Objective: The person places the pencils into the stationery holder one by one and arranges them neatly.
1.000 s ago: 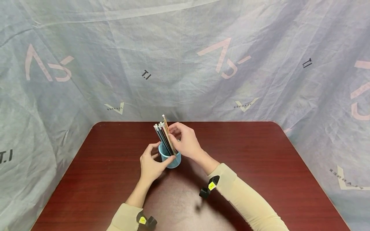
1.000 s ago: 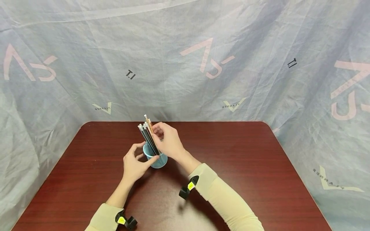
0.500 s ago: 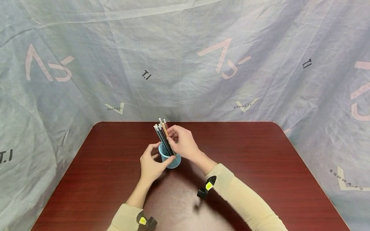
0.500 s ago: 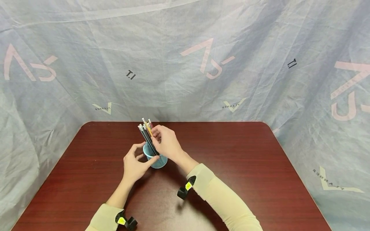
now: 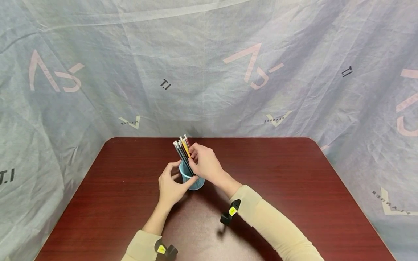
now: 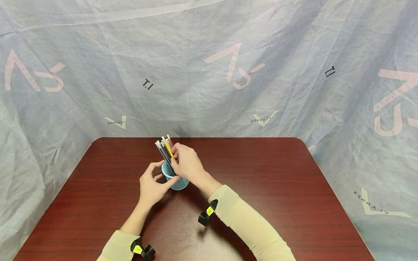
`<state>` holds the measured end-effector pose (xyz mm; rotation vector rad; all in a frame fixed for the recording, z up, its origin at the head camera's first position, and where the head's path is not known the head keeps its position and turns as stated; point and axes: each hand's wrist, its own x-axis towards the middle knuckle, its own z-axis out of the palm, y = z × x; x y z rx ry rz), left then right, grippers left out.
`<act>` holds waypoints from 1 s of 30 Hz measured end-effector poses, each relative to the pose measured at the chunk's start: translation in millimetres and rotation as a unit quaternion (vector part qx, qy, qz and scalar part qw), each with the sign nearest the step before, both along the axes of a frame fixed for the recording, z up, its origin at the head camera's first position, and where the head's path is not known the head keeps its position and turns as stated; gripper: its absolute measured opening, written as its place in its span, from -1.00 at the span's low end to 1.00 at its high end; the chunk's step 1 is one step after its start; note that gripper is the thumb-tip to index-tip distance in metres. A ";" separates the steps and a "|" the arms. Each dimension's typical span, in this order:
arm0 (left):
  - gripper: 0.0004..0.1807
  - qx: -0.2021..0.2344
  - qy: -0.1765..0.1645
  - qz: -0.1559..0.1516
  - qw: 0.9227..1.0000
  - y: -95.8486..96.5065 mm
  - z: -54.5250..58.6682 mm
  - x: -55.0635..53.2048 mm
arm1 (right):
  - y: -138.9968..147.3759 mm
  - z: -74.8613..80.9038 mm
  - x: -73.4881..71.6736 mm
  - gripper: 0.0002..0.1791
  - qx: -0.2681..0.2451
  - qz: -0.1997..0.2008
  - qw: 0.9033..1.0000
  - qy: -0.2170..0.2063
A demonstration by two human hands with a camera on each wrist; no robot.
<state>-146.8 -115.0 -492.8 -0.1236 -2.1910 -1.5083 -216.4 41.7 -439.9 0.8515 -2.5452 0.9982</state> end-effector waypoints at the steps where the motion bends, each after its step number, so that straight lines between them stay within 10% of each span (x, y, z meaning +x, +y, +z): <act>1: -0.23 0.000 0.000 0.000 1.000 0.0 0.4 0.4 | -0.4 -0.2 0.4 -0.78 0.003 0.000 1.000 0.001; 21: -0.20 -0.010 -0.011 -0.010 1.000 -1.1 3.3 -1.6 | 13.8 15.7 3.2 -0.89 -0.005 0.014 1.000 0.013; 30: -0.05 -0.118 -0.046 -0.048 0.991 -29.5 12.7 -10.4 | 94.9 28.5 -5.5 -0.81 0.012 -0.085 0.995 0.040</act>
